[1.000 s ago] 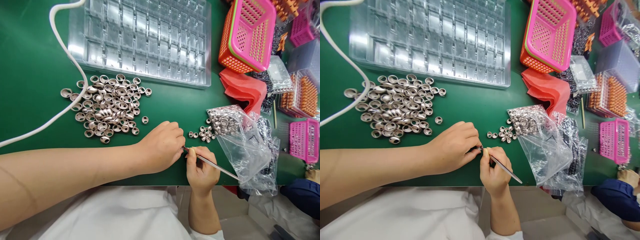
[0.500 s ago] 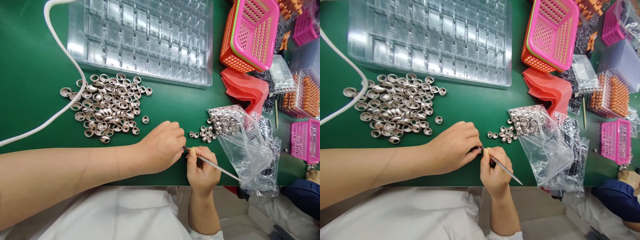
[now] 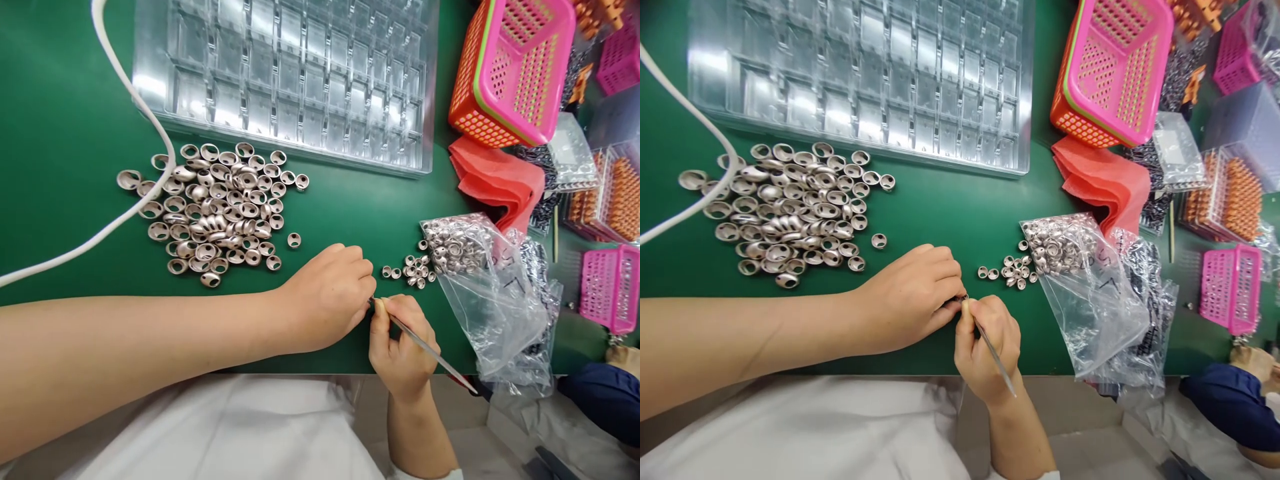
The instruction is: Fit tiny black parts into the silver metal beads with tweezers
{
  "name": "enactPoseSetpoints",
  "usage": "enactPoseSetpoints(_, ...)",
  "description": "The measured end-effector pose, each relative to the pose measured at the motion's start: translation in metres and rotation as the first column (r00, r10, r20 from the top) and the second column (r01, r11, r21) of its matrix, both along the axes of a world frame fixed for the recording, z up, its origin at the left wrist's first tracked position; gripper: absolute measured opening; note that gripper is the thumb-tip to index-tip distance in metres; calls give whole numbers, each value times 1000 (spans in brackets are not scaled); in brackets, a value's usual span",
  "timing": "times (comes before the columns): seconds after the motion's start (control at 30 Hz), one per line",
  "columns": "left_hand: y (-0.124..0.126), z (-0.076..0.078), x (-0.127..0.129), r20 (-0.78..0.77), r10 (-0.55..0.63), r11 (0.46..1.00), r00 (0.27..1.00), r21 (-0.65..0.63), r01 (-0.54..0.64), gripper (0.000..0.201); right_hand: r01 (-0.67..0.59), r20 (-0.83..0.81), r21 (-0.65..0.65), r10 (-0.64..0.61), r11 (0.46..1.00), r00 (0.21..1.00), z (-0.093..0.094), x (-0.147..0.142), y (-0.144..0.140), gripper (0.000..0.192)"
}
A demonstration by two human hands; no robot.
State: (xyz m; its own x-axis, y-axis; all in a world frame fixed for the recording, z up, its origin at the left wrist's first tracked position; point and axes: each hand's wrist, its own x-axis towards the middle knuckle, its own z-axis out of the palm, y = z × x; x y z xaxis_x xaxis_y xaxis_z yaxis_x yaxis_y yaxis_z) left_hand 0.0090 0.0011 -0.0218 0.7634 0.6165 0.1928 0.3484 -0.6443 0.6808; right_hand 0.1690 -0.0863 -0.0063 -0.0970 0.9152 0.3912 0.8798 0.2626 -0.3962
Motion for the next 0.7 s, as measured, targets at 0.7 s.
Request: enactPoseSetpoints(0.7, 5, 5, -1, -26, -17, 996, 1000, -88, 14, 8, 275, -600, -12, -227, 961, 767, 1, 4, -7, 10)
